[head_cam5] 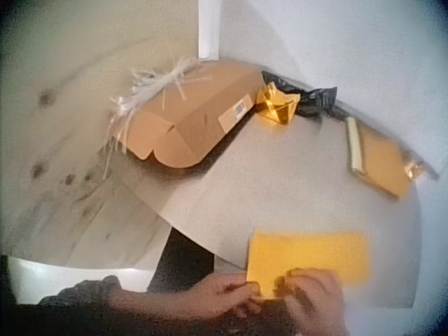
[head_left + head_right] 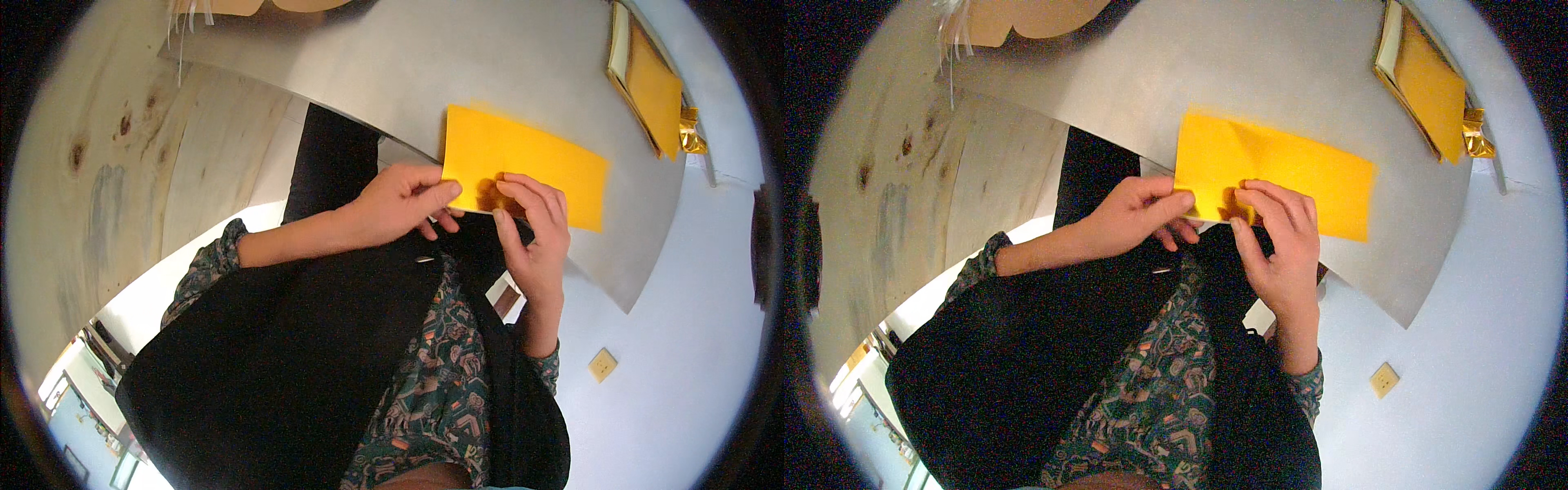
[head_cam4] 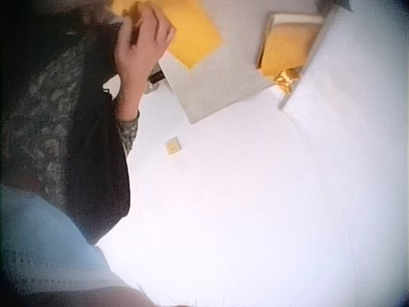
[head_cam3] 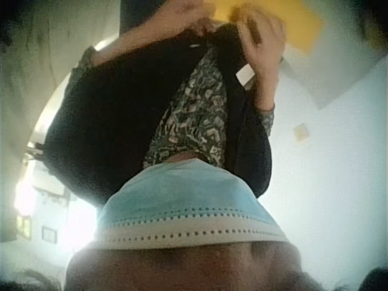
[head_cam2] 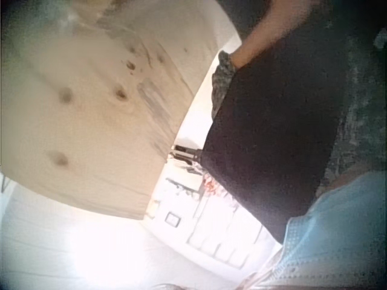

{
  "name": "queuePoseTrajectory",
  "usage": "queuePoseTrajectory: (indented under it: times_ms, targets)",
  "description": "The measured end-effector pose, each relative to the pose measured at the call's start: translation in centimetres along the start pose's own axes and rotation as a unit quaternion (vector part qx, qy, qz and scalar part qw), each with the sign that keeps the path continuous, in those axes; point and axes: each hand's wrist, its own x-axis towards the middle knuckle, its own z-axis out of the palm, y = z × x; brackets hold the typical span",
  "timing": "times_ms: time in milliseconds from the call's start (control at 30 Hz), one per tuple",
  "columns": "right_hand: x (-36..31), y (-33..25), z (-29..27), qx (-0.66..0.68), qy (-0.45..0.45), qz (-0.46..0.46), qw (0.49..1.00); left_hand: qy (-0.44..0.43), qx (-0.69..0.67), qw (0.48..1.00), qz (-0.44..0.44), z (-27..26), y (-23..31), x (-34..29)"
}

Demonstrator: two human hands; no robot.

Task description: The person folds a yellow sheet of paper into a small triangular packet on a table, then folds a larger yellow sheet in half. The person places the finished small packet among other similar packets on the table.

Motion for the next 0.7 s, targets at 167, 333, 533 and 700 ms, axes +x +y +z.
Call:
queuePoseTrajectory:
  times_ms: [167,333,533,700]
  targets:
    - [1.9,-0.5,-4.1,0.011,0.045,-0.053,0.998,-0.010,0.405,0.861,0.307,-1.4,3.8,-0.5]
    - [4.6,-2.0,-8.3,0.031,0.035,-0.107,0.993,-0.081,0.553,0.742,0.371,-1.6,9.7,-1.0]
    - [5.3,-2.7,-8.7,0.225,0.025,-0.031,0.974,-0.054,0.494,0.743,0.448,-0.4,13.6,0.0]
    - [4.8,-2.9,-7.3,0.327,0.262,-0.053,0.906,-0.051,0.128,0.895,0.423,1.5,12.9,1.6]
